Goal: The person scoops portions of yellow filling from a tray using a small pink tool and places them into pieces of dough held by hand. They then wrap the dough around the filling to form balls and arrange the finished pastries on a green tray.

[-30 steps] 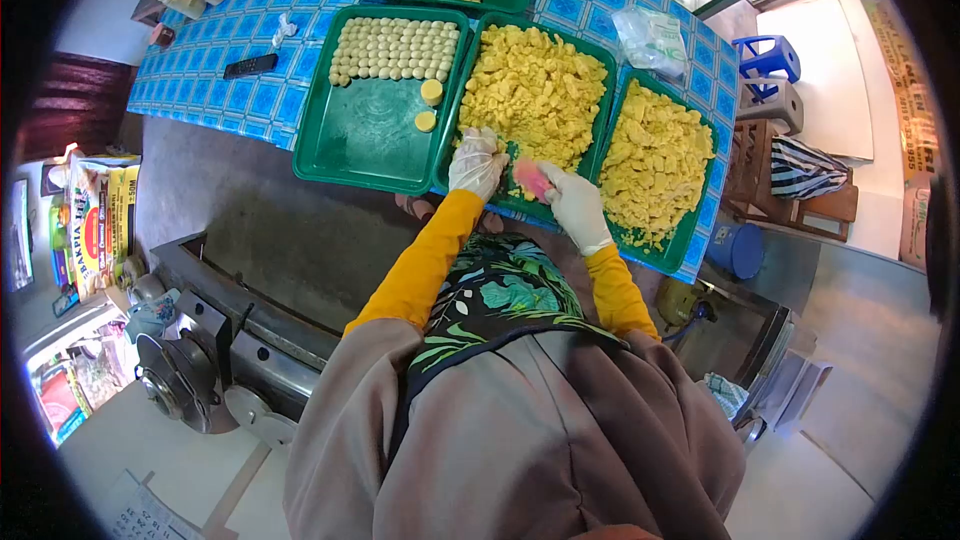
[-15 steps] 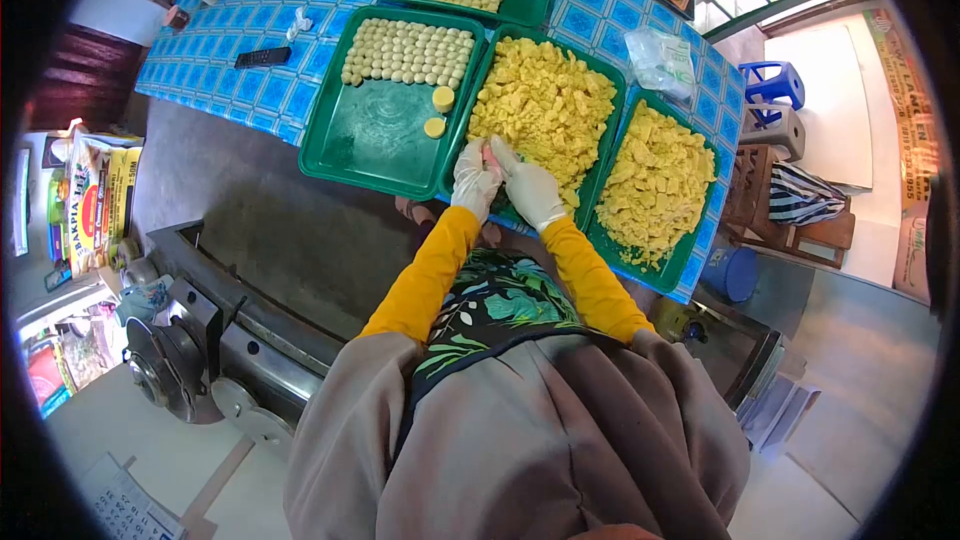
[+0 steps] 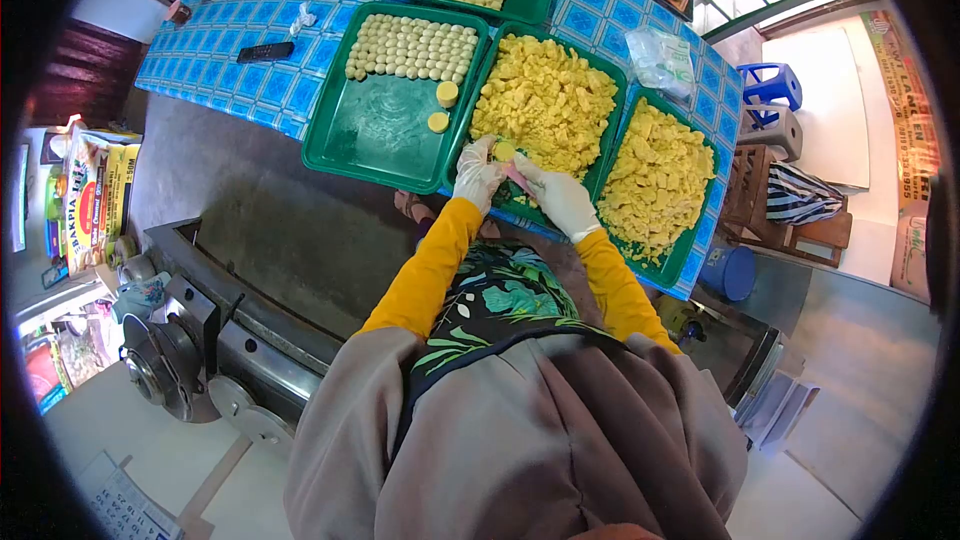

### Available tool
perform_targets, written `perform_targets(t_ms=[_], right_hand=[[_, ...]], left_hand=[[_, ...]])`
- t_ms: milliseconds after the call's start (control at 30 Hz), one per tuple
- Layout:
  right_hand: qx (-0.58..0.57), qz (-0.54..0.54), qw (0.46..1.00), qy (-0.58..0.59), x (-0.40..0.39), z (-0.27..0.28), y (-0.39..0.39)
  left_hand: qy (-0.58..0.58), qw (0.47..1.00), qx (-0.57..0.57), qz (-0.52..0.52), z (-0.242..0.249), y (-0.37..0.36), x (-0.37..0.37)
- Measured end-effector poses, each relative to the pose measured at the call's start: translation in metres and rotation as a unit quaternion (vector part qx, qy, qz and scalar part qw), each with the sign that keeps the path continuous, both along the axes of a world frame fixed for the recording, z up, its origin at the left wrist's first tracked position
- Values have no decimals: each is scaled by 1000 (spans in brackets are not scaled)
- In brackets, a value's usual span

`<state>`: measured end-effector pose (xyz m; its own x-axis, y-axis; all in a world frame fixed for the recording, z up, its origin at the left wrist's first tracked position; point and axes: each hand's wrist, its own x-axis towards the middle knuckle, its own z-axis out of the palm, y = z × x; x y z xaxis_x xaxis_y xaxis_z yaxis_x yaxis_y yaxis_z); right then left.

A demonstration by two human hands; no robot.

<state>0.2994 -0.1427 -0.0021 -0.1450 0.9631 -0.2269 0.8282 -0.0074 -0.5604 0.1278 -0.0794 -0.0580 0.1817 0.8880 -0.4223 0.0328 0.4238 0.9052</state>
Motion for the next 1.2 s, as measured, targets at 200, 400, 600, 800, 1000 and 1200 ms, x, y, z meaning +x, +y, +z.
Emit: perform_targets(t_ms=[200,400,600,800,1000,1200], right_hand=[[92,-51,994,-32,-21,13,19],[10,-39,998,-51,-41,-16,17],[-44,-15,999,-1,-9,23,9],[-4,-90,993,70,19,9,-2],[53,-85,985,139,15,1,-2],[-40,-109,990,82,9,23,0]], left_hand=[[141,979,148,8,-41,2,8],[-117,989,18,85,-22,-8,7],[-170,973,-84,130,-13,5,1],[-288,944,-84,134,12,-4,3],[-23,991,-100,87,24,11,19],[278,931,236,32,-4,1,13]])
